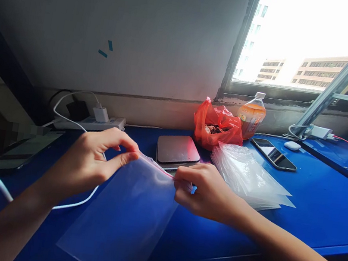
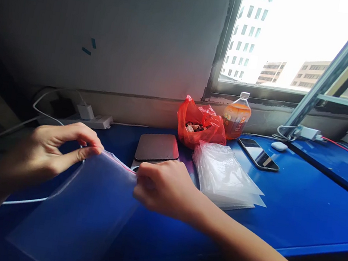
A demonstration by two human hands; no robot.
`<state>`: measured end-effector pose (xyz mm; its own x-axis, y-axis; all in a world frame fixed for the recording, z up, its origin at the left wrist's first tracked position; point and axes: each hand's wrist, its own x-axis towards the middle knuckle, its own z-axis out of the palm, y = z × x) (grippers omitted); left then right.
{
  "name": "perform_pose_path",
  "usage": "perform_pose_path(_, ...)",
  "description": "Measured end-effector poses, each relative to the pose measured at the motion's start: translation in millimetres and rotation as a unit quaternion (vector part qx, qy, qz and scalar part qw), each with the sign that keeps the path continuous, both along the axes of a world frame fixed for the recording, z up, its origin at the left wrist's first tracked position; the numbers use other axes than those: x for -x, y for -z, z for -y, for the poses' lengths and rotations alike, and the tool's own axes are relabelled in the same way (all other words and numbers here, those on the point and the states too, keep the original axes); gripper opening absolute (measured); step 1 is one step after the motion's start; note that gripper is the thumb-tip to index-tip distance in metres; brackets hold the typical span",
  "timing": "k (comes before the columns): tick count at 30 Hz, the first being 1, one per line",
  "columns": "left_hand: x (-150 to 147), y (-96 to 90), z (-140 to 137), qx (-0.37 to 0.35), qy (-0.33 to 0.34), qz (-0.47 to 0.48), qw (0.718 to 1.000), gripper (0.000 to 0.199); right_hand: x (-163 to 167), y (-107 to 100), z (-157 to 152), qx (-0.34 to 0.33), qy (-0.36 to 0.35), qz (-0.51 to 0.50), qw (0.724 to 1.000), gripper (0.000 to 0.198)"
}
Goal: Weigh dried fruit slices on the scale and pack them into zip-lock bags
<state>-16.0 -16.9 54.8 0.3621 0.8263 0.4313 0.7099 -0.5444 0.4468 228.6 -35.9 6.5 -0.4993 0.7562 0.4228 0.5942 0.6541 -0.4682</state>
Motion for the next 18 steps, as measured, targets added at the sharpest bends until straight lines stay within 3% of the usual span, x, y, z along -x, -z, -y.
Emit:
perform_pose_path(7,11,5.7,-19,0.052,-0.042,0.068,0.995,0.028,-8,5,6,-0.049,-0.019,0.021,0.998,0.012)
perform_pose_path(12,35,4.9,-38,0.030,-0.050,0.182,0.982,0.019,-9,4,17,-0.016,-0.069,0.009,0.997,0.013)
perform_pose_path(15,36,6.5,-33,0.069,0.019,0.256,0.964,0.017,-4,8,16,0.014,0.015,-0.084,0.996,0.011)
perform_pose_path(18,20,13.6,-19,0.122,0.101,0.272,0.949,0.018,1,13,8,-0.036,0.135,-0.168,0.976,0.027)
